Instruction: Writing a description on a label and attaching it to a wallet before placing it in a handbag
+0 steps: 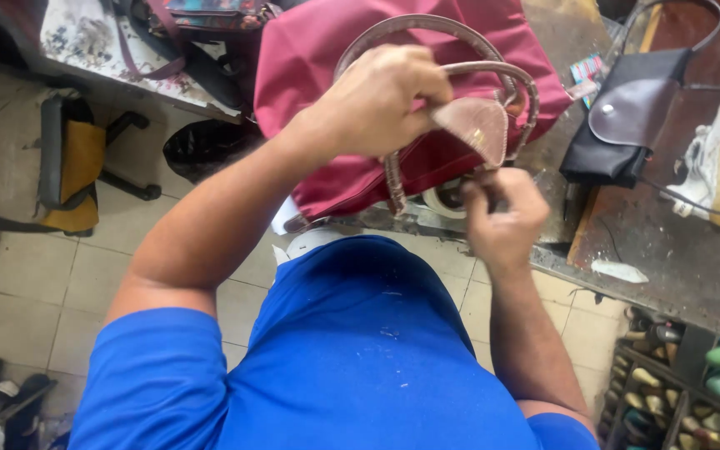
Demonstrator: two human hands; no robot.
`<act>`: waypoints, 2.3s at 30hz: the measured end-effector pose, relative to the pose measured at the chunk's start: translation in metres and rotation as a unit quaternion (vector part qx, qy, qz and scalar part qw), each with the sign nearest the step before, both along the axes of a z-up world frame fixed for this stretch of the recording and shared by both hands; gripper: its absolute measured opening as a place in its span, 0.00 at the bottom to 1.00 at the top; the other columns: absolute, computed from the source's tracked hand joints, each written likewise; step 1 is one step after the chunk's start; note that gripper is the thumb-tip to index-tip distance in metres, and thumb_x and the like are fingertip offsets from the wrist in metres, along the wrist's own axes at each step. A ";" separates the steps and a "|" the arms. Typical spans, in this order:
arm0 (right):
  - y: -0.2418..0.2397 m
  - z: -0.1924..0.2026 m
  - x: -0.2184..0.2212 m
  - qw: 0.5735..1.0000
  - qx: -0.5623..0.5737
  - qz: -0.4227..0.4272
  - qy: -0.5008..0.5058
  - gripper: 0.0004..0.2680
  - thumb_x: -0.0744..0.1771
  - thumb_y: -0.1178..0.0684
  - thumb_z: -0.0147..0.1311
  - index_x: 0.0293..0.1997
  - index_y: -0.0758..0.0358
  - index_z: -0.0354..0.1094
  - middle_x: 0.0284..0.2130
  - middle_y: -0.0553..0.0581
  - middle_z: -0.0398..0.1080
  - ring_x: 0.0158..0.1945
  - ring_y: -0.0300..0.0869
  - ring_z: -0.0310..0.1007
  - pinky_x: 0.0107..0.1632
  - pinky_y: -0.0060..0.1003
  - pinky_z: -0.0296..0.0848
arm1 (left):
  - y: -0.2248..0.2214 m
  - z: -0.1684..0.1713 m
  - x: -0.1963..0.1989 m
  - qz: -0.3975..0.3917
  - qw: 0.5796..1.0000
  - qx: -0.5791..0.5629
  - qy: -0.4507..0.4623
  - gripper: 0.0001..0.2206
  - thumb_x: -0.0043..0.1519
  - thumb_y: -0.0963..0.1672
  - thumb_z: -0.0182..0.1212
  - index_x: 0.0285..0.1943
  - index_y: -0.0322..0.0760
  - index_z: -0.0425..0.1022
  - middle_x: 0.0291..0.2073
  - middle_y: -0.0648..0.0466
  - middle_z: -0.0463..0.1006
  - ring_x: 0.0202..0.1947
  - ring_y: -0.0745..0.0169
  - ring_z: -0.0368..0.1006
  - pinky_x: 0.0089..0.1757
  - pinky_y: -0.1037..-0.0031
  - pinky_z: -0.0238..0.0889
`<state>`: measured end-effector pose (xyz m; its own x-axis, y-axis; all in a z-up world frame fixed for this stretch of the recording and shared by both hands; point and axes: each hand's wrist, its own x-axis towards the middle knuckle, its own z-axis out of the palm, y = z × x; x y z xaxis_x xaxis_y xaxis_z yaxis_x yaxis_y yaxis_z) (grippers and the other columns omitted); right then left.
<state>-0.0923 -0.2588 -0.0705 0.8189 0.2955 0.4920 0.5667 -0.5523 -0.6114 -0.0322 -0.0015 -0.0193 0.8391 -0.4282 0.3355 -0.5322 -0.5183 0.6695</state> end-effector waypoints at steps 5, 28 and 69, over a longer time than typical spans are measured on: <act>-0.041 -0.017 0.042 0.984 0.023 -0.146 0.100 0.10 0.65 0.59 0.62 0.50 0.65 0.70 0.42 0.57 0.73 0.34 0.39 0.74 0.35 0.32 0.72 | -0.017 -0.027 -0.029 -0.042 0.996 0.043 -0.067 0.08 0.65 0.45 0.70 0.39 0.35 0.83 0.35 0.50 0.80 0.36 0.57 0.74 0.41 0.64 0.68; -0.075 -0.121 0.083 0.978 0.181 -0.034 0.097 0.17 0.62 0.70 0.61 0.56 0.65 0.74 0.31 0.60 0.72 0.29 0.42 0.76 0.28 0.34 0.72 | -0.072 -0.036 -0.089 0.255 0.912 -0.311 0.084 0.19 0.56 0.38 0.73 0.54 0.42 0.73 0.33 0.49 0.84 0.35 0.66 0.81 0.36 0.75 0.76; -0.066 -0.094 0.067 0.973 0.215 0.003 0.089 0.13 0.68 0.68 0.57 0.56 0.65 0.63 0.39 0.58 0.72 0.43 0.41 0.75 0.51 0.34 0.75 | -0.017 -0.052 -0.173 0.413 0.896 -0.161 -0.040 0.16 0.64 0.47 0.63 0.55 0.36 0.67 0.42 0.46 0.76 0.34 0.58 0.76 0.32 0.72 0.77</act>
<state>-0.0257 -0.3246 -0.1641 0.9010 0.0984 0.4224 0.4337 -0.2215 -0.8734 -0.2047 -0.0184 -0.0717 0.7928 0.4567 0.4036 -0.1093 -0.5449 0.8313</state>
